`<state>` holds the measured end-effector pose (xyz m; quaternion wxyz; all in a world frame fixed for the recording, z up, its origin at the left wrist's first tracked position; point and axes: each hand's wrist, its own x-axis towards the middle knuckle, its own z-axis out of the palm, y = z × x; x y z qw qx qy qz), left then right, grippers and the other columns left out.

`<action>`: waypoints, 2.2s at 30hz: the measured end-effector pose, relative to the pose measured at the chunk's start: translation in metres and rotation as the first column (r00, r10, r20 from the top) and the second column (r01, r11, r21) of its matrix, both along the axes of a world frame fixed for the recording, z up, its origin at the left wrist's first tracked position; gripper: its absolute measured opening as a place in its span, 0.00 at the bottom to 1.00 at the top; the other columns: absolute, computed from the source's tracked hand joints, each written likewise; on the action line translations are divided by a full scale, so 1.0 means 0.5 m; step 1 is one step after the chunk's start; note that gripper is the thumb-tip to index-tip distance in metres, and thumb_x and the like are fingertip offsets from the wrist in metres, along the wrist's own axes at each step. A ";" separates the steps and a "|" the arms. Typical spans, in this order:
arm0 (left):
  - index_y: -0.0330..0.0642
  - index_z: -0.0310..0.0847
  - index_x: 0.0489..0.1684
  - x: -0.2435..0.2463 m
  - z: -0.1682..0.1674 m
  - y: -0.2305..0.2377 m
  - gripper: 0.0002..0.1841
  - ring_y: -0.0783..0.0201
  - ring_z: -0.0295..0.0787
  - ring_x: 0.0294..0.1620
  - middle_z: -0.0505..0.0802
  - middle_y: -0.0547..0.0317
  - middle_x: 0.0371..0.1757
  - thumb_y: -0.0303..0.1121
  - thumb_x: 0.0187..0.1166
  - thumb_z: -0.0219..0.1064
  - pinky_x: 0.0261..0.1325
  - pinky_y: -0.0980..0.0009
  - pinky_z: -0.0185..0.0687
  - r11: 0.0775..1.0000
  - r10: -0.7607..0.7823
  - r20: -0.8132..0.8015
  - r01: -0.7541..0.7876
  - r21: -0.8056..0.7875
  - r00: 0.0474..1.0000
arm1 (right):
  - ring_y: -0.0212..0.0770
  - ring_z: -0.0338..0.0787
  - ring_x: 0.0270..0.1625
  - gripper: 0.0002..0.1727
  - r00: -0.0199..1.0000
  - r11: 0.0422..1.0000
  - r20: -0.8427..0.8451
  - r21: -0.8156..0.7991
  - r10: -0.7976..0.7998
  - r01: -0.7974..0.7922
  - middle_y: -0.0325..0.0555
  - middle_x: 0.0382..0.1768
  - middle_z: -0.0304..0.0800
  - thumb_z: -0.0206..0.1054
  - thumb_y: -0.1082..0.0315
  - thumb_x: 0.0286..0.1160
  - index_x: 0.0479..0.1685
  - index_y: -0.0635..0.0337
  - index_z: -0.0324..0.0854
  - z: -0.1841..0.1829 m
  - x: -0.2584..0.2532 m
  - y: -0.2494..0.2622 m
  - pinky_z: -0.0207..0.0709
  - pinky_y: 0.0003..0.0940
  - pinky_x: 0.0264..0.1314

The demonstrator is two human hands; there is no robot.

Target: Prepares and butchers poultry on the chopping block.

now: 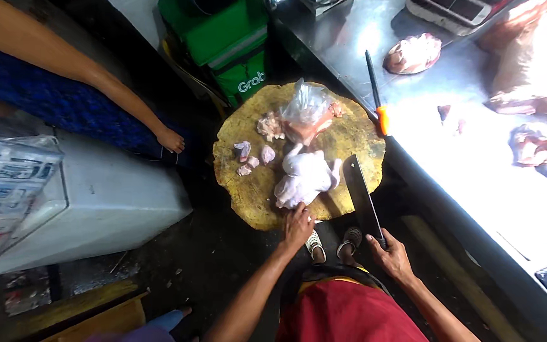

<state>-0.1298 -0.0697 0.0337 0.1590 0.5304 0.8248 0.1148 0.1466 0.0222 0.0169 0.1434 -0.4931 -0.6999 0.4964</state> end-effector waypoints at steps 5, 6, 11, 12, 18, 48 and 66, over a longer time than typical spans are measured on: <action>0.34 0.90 0.41 -0.025 -0.037 -0.112 0.08 0.50 0.96 0.50 0.90 0.42 0.67 0.27 0.78 0.64 0.49 0.55 0.93 0.942 0.147 -0.033 -0.130 0.310 0.989 | 0.29 0.84 0.24 0.25 0.929 0.959 -0.246 0.010 0.278 -0.285 0.37 0.25 0.86 0.57 0.45 0.87 0.52 0.59 0.86 0.016 -0.099 0.015 0.82 0.33 0.30; 0.35 0.91 0.40 -0.014 -0.037 -0.120 0.07 0.52 0.95 0.44 0.88 0.39 0.67 0.28 0.75 0.68 0.42 0.58 0.93 0.903 0.232 -0.007 -0.213 0.372 0.973 | 0.30 0.85 0.25 0.25 0.908 0.942 -0.261 0.007 0.326 -0.336 0.38 0.25 0.86 0.56 0.46 0.88 0.52 0.59 0.87 0.021 -0.130 0.018 0.82 0.33 0.32; 0.39 0.93 0.42 0.031 -0.035 -0.113 0.07 0.57 0.92 0.40 0.89 0.41 0.58 0.28 0.73 0.71 0.41 0.62 0.91 0.798 0.448 0.083 -0.440 0.412 0.890 | 0.35 0.84 0.26 0.25 0.836 0.865 -0.244 0.023 0.492 -0.502 0.43 0.25 0.85 0.53 0.47 0.89 0.54 0.58 0.87 -0.008 -0.261 0.030 0.80 0.39 0.34; 0.39 0.93 0.42 0.035 -0.032 -0.110 0.07 0.58 0.92 0.40 0.89 0.42 0.57 0.28 0.73 0.71 0.41 0.62 0.90 0.791 0.466 0.093 -0.461 0.403 0.880 | 0.36 0.84 0.27 0.25 0.830 0.861 -0.247 0.048 0.501 -0.506 0.43 0.26 0.86 0.53 0.48 0.89 0.56 0.58 0.88 -0.015 -0.276 0.030 0.80 0.40 0.35; 0.39 0.93 0.43 0.032 -0.019 -0.109 0.07 0.62 0.91 0.40 0.91 0.47 0.53 0.28 0.73 0.70 0.42 0.67 0.90 0.783 0.469 0.147 -0.487 0.388 0.871 | 0.37 0.83 0.25 0.23 0.831 0.845 -0.161 0.050 0.533 -0.532 0.44 0.23 0.84 0.54 0.50 0.87 0.47 0.60 0.87 -0.075 -0.215 0.021 0.78 0.41 0.32; 0.25 0.78 0.64 -0.123 -0.026 -0.250 0.22 0.56 0.93 0.54 0.92 0.41 0.55 0.17 0.69 0.74 0.60 0.60 0.92 0.579 0.419 0.858 -0.815 0.001 0.298 | 0.56 0.91 0.42 0.25 0.649 0.723 0.321 -0.349 0.690 -0.596 0.53 0.36 0.88 0.50 0.44 0.88 0.56 0.53 0.83 0.067 -0.272 -0.021 0.81 0.60 0.45; 0.35 0.81 0.69 -0.255 -0.046 -0.306 0.26 0.56 0.91 0.61 0.93 0.44 0.60 0.38 0.74 0.79 0.72 0.55 0.84 0.814 0.549 0.574 -0.545 -0.201 0.608 | 0.57 0.91 0.45 0.27 0.579 0.646 0.286 -0.338 0.763 -0.685 0.57 0.42 0.89 0.49 0.44 0.91 0.67 0.55 0.79 0.085 -0.393 -0.051 0.81 0.61 0.51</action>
